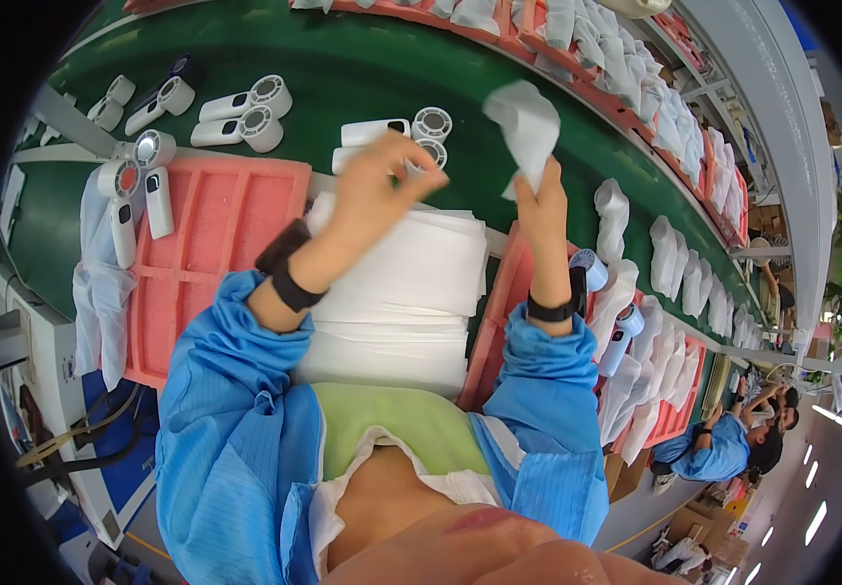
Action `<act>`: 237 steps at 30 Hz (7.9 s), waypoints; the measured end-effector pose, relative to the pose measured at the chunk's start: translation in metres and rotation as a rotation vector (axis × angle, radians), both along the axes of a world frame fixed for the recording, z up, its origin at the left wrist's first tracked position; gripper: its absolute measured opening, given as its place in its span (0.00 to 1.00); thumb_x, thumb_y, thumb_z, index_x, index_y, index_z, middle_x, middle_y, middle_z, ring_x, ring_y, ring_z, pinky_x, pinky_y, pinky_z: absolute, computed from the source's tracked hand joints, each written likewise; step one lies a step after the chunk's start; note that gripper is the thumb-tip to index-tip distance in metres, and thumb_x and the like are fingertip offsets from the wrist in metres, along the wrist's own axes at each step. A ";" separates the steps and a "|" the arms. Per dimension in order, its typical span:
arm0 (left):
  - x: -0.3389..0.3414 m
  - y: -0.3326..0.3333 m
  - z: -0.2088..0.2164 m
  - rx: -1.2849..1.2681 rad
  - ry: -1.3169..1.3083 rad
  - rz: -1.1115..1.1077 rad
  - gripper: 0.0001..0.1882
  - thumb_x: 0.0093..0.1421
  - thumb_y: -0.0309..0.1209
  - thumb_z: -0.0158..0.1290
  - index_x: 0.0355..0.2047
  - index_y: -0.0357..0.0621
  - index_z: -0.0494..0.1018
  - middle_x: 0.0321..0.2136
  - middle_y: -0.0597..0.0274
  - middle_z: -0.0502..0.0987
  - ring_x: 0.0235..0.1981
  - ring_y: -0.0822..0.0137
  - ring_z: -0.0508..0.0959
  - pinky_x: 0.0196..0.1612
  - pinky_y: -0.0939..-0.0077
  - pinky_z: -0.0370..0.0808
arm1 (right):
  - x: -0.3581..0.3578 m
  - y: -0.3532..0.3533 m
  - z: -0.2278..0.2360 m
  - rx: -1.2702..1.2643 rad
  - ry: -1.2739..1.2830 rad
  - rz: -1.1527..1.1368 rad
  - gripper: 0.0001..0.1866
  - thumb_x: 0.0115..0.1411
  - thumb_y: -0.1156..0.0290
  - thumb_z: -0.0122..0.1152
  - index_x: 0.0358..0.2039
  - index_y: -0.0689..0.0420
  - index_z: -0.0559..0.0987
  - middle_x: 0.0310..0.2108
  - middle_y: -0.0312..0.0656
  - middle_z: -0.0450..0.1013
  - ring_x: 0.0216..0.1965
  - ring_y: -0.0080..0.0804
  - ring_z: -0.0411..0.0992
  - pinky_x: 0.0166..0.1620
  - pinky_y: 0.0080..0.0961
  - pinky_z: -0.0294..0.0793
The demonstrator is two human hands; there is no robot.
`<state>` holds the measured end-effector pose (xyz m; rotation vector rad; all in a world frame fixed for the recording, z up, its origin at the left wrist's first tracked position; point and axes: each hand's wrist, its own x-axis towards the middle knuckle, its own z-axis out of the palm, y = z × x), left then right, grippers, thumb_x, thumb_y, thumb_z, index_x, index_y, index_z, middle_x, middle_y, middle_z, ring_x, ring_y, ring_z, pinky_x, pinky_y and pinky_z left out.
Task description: The person picks up a handheld fan and a foam sheet, wraps the fan head by hand, and places it into a pink tray. This process is repeated for several fans, including white and blue versions, as the person reaches for new materials from the workspace.
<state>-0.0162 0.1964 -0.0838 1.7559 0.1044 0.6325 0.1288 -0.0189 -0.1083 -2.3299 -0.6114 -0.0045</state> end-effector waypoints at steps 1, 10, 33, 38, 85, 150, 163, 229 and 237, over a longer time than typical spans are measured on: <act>-0.001 -0.015 -0.007 0.066 0.084 -0.101 0.11 0.49 0.32 0.65 0.28 0.43 0.74 0.31 0.60 0.72 0.30 0.63 0.74 0.33 0.73 0.71 | 0.010 -0.004 -0.014 -0.208 -0.317 -0.147 0.28 0.53 0.74 0.61 0.55 0.64 0.67 0.45 0.51 0.73 0.43 0.46 0.74 0.45 0.36 0.74; -0.014 -0.071 -0.062 0.644 0.148 -0.305 0.14 0.46 0.38 0.65 0.28 0.49 0.73 0.33 0.61 0.71 0.34 0.57 0.74 0.36 0.64 0.72 | -0.018 0.055 -0.036 -0.085 -0.335 0.296 0.35 0.45 0.71 0.68 0.55 0.64 0.68 0.48 0.52 0.72 0.48 0.47 0.72 0.50 0.35 0.72; 0.001 -0.012 -0.024 -0.287 0.292 -0.505 0.10 0.60 0.33 0.58 0.28 0.39 0.74 0.22 0.70 0.73 0.20 0.80 0.65 0.24 0.82 0.63 | -0.037 -0.048 0.111 0.408 0.161 0.442 0.30 0.33 0.73 0.66 0.42 0.61 0.72 0.41 0.40 0.70 0.41 0.26 0.70 0.46 0.21 0.67; -0.011 -0.004 0.000 -0.410 0.148 -0.451 0.08 0.63 0.32 0.54 0.31 0.39 0.71 0.22 0.71 0.72 0.20 0.80 0.65 0.24 0.83 0.63 | -0.052 0.006 0.084 0.424 0.162 0.555 0.31 0.33 0.76 0.69 0.43 0.61 0.71 0.43 0.42 0.69 0.43 0.29 0.70 0.48 0.24 0.68; -0.020 0.000 0.026 0.158 -0.228 0.171 0.18 0.45 0.30 0.68 0.36 0.44 0.76 0.52 0.57 0.66 0.47 0.59 0.70 0.48 0.69 0.68 | -0.083 0.050 0.025 0.075 -0.232 0.338 0.26 0.50 0.79 0.63 0.50 0.65 0.66 0.40 0.52 0.72 0.38 0.47 0.75 0.40 0.34 0.74; 0.000 -0.002 -0.018 -0.415 0.028 -0.326 0.06 0.65 0.28 0.50 0.32 0.38 0.70 0.22 0.72 0.69 0.21 0.79 0.66 0.25 0.81 0.64 | -0.060 0.009 0.082 0.395 0.029 0.495 0.29 0.34 0.81 0.67 0.40 0.58 0.67 0.40 0.41 0.67 0.38 0.26 0.69 0.44 0.21 0.69; 0.006 0.000 -0.044 -0.042 0.201 -0.200 0.10 0.63 0.33 0.54 0.34 0.37 0.73 0.21 0.67 0.70 0.21 0.76 0.68 0.26 0.80 0.65 | -0.067 0.014 0.086 0.270 -0.145 0.385 0.29 0.33 0.80 0.68 0.40 0.59 0.68 0.39 0.41 0.69 0.36 0.27 0.69 0.43 0.21 0.70; -0.028 0.010 0.035 0.432 -0.401 0.172 0.08 0.49 0.28 0.65 0.28 0.44 0.77 0.46 0.59 0.72 0.48 0.60 0.71 0.44 0.72 0.68 | -0.098 0.049 0.047 0.216 -0.123 0.269 0.20 0.54 0.76 0.59 0.47 0.65 0.69 0.33 0.49 0.75 0.28 0.41 0.76 0.33 0.32 0.74; -0.002 0.025 0.007 0.041 -0.217 0.121 0.06 0.50 0.28 0.63 0.27 0.43 0.76 0.39 0.59 0.74 0.36 0.63 0.75 0.39 0.73 0.71 | -0.042 0.027 0.039 0.340 0.552 0.207 0.17 0.56 0.77 0.57 0.46 0.63 0.69 0.32 0.45 0.76 0.25 0.30 0.74 0.33 0.29 0.75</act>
